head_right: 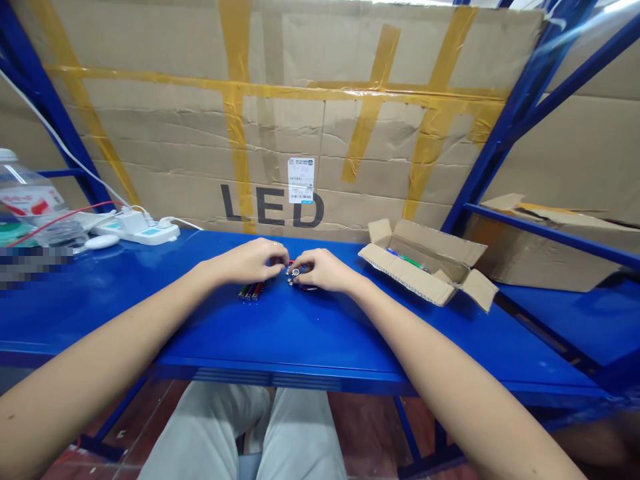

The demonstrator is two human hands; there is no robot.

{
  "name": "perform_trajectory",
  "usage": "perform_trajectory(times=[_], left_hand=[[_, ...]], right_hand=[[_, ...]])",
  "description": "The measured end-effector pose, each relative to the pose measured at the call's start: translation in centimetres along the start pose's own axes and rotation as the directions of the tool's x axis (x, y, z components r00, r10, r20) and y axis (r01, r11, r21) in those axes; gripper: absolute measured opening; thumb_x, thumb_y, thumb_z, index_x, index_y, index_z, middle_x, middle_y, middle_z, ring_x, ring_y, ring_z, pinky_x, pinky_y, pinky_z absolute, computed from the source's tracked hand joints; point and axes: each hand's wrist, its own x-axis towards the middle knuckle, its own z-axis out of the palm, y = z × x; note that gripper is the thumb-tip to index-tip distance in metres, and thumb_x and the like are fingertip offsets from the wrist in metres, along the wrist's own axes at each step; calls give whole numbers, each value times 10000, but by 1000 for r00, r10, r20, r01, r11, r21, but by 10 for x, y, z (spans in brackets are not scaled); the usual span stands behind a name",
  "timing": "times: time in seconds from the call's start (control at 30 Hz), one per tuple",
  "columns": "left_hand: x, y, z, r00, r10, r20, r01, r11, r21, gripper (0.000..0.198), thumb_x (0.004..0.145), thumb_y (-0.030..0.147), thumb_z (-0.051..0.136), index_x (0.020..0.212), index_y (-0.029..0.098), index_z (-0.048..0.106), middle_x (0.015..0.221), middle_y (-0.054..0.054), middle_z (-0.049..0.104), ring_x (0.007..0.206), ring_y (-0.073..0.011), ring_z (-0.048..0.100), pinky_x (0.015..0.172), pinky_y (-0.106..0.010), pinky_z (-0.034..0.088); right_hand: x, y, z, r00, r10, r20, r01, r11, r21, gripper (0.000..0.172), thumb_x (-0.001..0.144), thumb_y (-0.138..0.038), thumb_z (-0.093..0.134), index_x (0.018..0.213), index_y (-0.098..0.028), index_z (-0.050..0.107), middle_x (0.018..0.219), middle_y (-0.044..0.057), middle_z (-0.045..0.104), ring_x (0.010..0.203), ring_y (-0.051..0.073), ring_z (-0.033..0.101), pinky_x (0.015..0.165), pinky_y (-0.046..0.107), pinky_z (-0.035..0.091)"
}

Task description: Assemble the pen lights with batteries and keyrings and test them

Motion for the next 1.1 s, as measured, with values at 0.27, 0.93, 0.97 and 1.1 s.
perform_trajectory(times=[0.27, 0.93, 0.97, 1.1], left_hand=[[1, 9, 6, 991, -12, 132, 2, 997, 81, 206, 865, 223, 572, 981, 191, 739, 966, -85, 736, 893, -235, 667, 732, -298, 442], [6, 6, 19, 972, 63, 226, -59, 998, -25, 228, 798, 37, 537, 837, 170, 717, 869, -56, 701, 821, -187, 624, 722, -264, 429], [6, 7, 18, 972, 58, 228, -55, 998, -19, 221, 800, 40, 542, 839, 170, 717, 875, -57, 701, 832, -190, 624, 726, -265, 426], [6, 8, 17, 971, 44, 236, -42, 999, -14, 200, 803, 44, 543, 822, 166, 701, 862, -58, 695, 808, -187, 615, 699, -265, 408]], right_hand=[[-1, -5, -9, 999, -8, 38, 12, 996, -92, 140, 760, -242, 658, 824, -145, 737, 787, 29, 696, 702, 150, 596, 654, 261, 442], [1, -3, -4, 995, 73, 67, -77, 995, 67, 129, 735, -230, 642, 826, -152, 691, 698, 10, 685, 616, 142, 629, 567, 239, 473], [1, -2, -5, 995, 71, 68, -76, 995, 69, 127, 732, -228, 644, 822, -152, 690, 692, 8, 680, 613, 140, 627, 563, 237, 470], [1, 1, -6, 994, 77, 77, -81, 995, 59, 134, 742, -237, 640, 834, -157, 695, 660, 0, 669, 583, 135, 615, 544, 235, 456]])
